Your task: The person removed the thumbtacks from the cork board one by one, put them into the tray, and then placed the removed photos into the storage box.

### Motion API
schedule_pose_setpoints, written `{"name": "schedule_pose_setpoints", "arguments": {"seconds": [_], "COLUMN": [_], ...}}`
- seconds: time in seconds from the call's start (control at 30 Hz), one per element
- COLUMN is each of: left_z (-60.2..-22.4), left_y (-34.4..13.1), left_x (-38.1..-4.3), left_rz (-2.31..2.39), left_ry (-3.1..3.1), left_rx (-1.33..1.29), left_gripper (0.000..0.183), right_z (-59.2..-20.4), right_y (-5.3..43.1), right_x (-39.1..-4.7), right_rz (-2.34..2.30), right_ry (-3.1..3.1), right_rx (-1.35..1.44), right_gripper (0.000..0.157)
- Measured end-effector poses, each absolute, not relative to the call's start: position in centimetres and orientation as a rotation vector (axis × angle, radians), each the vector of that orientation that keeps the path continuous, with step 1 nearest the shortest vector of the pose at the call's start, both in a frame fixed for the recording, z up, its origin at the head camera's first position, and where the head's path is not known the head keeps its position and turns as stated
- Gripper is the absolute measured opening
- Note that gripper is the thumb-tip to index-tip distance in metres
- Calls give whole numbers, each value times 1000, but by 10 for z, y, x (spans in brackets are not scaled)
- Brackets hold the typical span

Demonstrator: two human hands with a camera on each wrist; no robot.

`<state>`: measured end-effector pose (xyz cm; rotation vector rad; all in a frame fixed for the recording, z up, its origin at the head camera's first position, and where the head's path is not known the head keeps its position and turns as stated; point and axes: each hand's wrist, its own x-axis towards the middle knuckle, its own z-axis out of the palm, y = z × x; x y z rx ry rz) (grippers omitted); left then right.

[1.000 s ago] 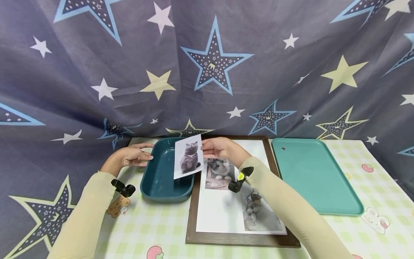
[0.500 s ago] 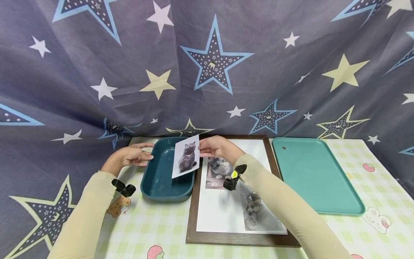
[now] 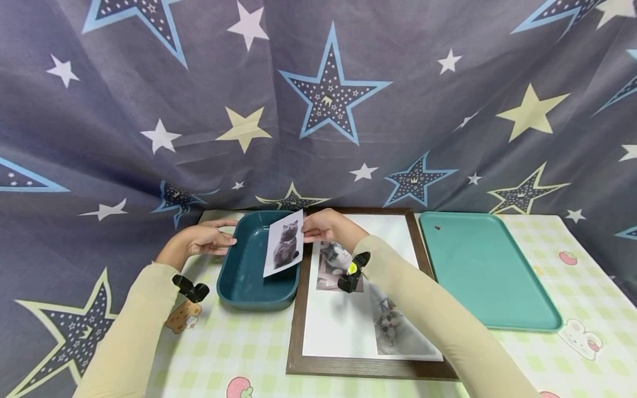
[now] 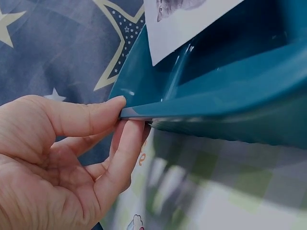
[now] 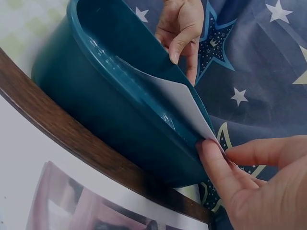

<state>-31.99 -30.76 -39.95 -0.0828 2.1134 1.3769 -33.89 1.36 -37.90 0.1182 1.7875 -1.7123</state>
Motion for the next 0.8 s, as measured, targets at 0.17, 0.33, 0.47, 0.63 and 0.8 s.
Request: {"name": "schedule_pose_setpoints", "arguments": {"seconds": [0.17,0.33,0.47,0.63,0.8], "left_z": [-400,-399,-399,-399,-398], "left_y": [-308,-307,-307,-306,-306], "left_x": [-319,-319,-319,-319,-319], "left_rz": [1378,1374,1371,1372,1373], "left_ry": [2110,2114,2120,2118,2122], "left_rx": [-89,-91,-89,-88,-93], "left_gripper": [85,86,85,85,85], "right_z": [-373,-367,-365,-363,-359], "right_y": [10,4,0,-5,-8], "right_x": [-338,-338,-340,-342,-342], "right_rz": [-1662,-1620,-1594,-1552,-1519], "right_ry": [1838,1877,1903,1943,1970], "right_rx": [136,121,125,154,140], "right_gripper": [36,39,35,15,13]}}
